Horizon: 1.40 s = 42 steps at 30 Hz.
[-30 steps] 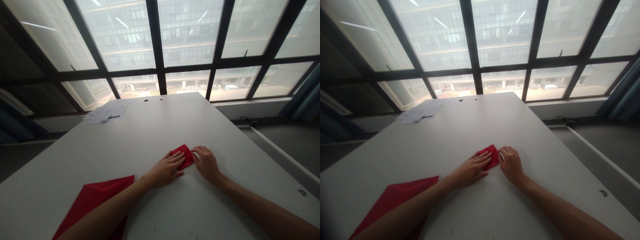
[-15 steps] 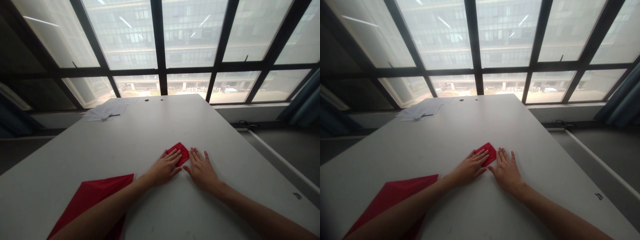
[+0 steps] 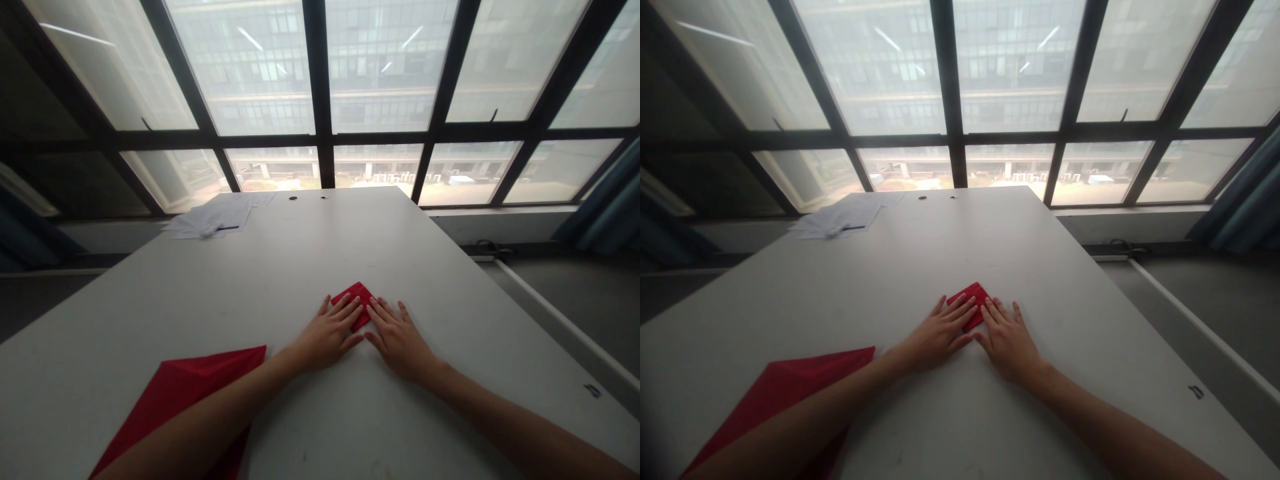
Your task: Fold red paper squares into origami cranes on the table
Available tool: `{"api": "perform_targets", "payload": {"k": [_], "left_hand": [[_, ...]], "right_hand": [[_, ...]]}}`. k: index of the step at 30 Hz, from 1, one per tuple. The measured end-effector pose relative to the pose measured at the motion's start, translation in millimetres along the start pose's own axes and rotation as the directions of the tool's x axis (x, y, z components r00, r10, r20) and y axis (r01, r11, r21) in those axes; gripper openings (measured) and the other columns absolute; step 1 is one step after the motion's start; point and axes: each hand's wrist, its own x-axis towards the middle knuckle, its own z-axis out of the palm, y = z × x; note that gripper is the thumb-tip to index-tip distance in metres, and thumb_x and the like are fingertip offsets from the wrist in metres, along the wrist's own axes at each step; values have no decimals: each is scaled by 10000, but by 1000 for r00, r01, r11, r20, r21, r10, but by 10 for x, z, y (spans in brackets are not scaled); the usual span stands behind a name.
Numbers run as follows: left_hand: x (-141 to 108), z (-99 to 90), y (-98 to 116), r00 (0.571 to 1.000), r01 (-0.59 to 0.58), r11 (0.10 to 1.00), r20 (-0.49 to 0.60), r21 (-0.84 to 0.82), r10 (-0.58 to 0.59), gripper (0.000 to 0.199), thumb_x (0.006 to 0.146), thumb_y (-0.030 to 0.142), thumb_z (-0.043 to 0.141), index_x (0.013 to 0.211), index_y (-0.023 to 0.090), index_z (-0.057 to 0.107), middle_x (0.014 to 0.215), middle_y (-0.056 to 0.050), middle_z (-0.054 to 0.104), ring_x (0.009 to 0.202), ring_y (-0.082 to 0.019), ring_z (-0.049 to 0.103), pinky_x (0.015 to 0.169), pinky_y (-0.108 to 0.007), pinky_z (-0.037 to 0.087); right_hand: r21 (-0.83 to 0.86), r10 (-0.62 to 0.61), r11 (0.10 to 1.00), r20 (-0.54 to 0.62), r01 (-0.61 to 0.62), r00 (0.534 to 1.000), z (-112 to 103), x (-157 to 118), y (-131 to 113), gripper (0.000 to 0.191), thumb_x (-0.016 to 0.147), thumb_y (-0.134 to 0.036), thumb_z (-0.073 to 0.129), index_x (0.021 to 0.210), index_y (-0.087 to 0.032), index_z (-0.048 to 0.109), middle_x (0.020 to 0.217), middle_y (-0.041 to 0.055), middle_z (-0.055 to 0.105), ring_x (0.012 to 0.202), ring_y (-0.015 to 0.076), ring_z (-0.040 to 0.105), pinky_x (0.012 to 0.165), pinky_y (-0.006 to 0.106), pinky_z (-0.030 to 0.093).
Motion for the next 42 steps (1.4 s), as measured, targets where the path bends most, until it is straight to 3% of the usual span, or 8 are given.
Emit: {"api": "perform_targets", "payload": {"k": [6, 13, 23, 27, 31, 34, 37, 42], "left_hand": [[-17, 67, 2, 989, 132, 989, -77, 72, -126, 571, 1005, 563, 334, 1501, 283, 369, 1598, -75, 288, 1499, -319, 146, 1193, -593, 107], [-2, 26, 27, 987, 137, 990, -90, 31, -134, 519, 1008, 522, 365, 1453, 264, 441, 1419, -83, 499, 1381, -289, 371, 1198, -569, 154], [-16, 86, -13, 961, 251, 967, -134, 51, -242, 611, 976, 593, 386, 1485, 255, 395, 1565, -95, 339, 1482, -354, 170, 1176, -598, 174], [-2, 5, 9, 970, 180, 983, -172, 27, -172, 533, 1013, 479, 385, 1492, 243, 381, 1547, -81, 385, 1473, -284, 235, 1206, -523, 158], [6, -36, 8, 989, 92, 995, -114, -31, -95, 415, 1034, 385, 378, 1422, 283, 484, 1461, -47, 511, 1399, -231, 396, 1206, -484, 182], [10, -14, -24, 992, 82, 994, -88, -69, -88, 407, 1016, 379, 434, 1410, 301, 503, 1465, -39, 510, 1403, -238, 397, 1198, -488, 207], [16, 1, -53, 991, 92, 991, -87, -93, -100, 439, 976, 392, 519, 1404, 296, 516, 1458, -47, 516, 1418, -252, 375, 1198, -480, 219], [18, -30, -43, 991, 80, 987, -95, -140, -94, 521, 884, 457, 649, 1365, 283, 551, 1426, -55, 545, 1416, -279, 376, 1196, -478, 236]], "right_hand": [[25, 35, 999, -112, -32, 993, -104, 12, -71, 330, 996, -392, 455, 1227, -231, 625, 1297, 121, 599, 1248, 280, 487, 1133, 532, 260], [143, -29, 989, -137, 48, 990, -156, 47, -98, 212, 984, -336, 498, 1071, -248, 670, 1208, 75, 609, 1164, 246, 495, 1087, 465, 302], [206, -34, 976, -141, 62, 989, -133, 51, -81, 198, 980, -334, 527, 1070, -250, 682, 1153, 62, 640, 1125, 232, 517, 1071, 447, 297], [208, -34, 976, -133, 62, 990, -140, 47, -102, 188, 972, -332, 541, 1057, -255, 691, 1156, 62, 640, 1124, 235, 521, 1046, 438, 321], [239, -62, 966, -138, 94, 989, -161, 49, -135, 178, 974, -308, 539, 1060, -265, 689, 1130, 47, 658, 1103, 222, 538, 999, 397, 359], [263, 36, 964, -208, 20, 977, -161, 69, -89, 221, 988, -233, 471, 1098, -240, 663, 1112, 59, 673, 1058, 218, 564, 962, 379, 386], [255, 221, 956, -298, -146, 928, -120, 104, 35, 266, 948, -166, 466, 1146, -202, 640, 1115, 88, 677, 1054, 246, 569, 949, 400, 397], [319, 286, 926, -247, -200, 926, -12, 141, 216, 420, 756, -8, 475, 1085, -193, 660, 1063, 78, 691, 1018, 248, 578, 916, 391, 428]]}}
